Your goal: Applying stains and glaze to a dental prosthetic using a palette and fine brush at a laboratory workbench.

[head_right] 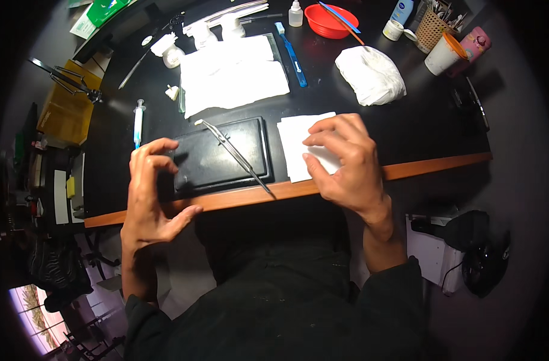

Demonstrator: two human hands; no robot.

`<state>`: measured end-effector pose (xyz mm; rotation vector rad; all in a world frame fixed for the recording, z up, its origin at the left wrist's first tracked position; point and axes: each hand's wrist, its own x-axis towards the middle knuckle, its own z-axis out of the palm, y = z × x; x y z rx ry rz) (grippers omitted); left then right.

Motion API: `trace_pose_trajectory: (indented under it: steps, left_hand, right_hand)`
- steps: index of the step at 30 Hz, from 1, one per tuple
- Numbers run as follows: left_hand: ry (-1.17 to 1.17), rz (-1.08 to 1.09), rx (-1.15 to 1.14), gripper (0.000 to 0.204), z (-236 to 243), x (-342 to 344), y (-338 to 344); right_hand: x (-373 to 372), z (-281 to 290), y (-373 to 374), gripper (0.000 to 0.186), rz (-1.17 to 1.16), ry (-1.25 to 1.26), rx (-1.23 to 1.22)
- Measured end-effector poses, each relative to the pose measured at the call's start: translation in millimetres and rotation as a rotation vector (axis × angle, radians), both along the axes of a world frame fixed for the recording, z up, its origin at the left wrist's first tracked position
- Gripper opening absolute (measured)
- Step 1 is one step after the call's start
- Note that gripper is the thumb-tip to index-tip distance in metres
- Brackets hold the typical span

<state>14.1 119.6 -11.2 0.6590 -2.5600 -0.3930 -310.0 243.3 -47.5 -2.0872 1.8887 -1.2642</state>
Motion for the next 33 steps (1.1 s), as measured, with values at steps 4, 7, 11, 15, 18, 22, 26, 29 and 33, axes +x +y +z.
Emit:
trace_pose_trajectory:
  steps: [4,7,11,15,18,22,26,29,33]
  left_hand:
    - [-0.076,0.018,0.009,0.066,-6.6,-12.7,-11.6]
    - [-0.116,-0.003,0.013,0.068,-14.3,-16.2,-19.3]
    - [-0.125,-0.026,0.062,0.070,-15.4,-18.2,-25.1]
    - [-0.110,-0.063,0.087,0.074,-19.6,-21.6,-31.6]
    - [-0.101,-0.075,0.095,0.074,-22.3,-21.8,-32.6]
    - [-0.070,-0.070,0.105,0.073,-26.5,-21.2,-32.9]
    - [-0.045,-0.075,0.158,0.071,-28.3,-19.6,-34.2]
    - [-0.042,-0.089,0.137,0.070,-28.6,-18.2,-35.1]
    - [-0.018,-0.111,0.133,0.070,-32.8,-19.6,-36.4]
  right_hand:
    - [4.5,-5.5,-4.8,0.016,0.018,0.064,0.039]
    - [6.7,-1.3,-5.6,0.027,0.001,0.106,0.061]
    - [13.3,1.7,-10.5,0.057,0.007,0.087,0.055]
    - [13.0,-3.5,-12.6,0.084,0.060,0.020,0.060]
    - [14.5,-6.3,-13.6,0.091,0.068,0.002,0.051]
    - [16.1,-7.3,-13.7,0.091,0.064,0.026,0.040]
    - [22.0,2.6,-15.1,0.079,0.023,0.043,0.031]
    - [29.4,9.0,-20.2,0.050,0.015,0.020,-0.012]
    - [66.2,26.2,-32.9,0.017,0.106,0.026,0.038]
